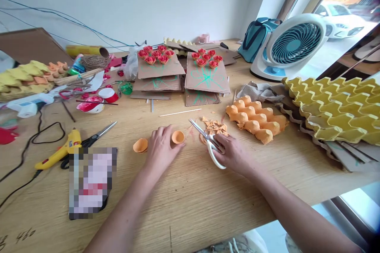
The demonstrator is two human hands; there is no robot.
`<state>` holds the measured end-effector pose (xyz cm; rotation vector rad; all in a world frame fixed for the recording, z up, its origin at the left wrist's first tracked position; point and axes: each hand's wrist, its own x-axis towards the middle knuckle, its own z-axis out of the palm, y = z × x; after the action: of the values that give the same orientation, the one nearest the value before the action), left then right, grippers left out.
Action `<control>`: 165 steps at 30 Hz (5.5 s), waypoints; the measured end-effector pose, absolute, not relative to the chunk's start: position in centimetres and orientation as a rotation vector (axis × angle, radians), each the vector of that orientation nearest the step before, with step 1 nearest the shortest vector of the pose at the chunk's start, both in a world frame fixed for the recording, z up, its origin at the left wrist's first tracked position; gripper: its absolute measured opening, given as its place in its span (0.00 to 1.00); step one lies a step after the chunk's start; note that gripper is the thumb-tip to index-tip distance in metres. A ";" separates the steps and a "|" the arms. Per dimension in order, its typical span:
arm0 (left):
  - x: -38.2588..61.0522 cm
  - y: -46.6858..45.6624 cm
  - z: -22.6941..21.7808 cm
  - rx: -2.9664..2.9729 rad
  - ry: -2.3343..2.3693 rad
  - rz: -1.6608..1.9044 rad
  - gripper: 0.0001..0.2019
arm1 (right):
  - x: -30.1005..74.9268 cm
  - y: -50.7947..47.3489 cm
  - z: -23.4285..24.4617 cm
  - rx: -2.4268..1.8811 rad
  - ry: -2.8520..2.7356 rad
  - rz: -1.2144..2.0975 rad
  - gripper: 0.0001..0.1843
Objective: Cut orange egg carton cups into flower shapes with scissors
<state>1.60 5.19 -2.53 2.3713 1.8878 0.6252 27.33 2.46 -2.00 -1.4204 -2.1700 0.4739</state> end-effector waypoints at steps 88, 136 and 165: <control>1.7 1.1 0.5 1.176 0.794 0.883 0.12 | 26.5 0.5 0.1 -0.898 -2.486 0.819 0.16; 1.3 1.9 -0.7 1.082 0.814 0.961 0.15 | 26.7 1.1 -1.0 -1.144 -1.840 1.470 0.24; 0.7 3.0 -4.3 2.294 1.684 0.768 0.25 | 26.1 0.8 -1.5 -1.202 -1.698 1.613 0.23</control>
<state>0.74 2.99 -4.30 2.2944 1.6837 0.7679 26.13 0.82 -1.45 -1.2015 -1.6981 1.6132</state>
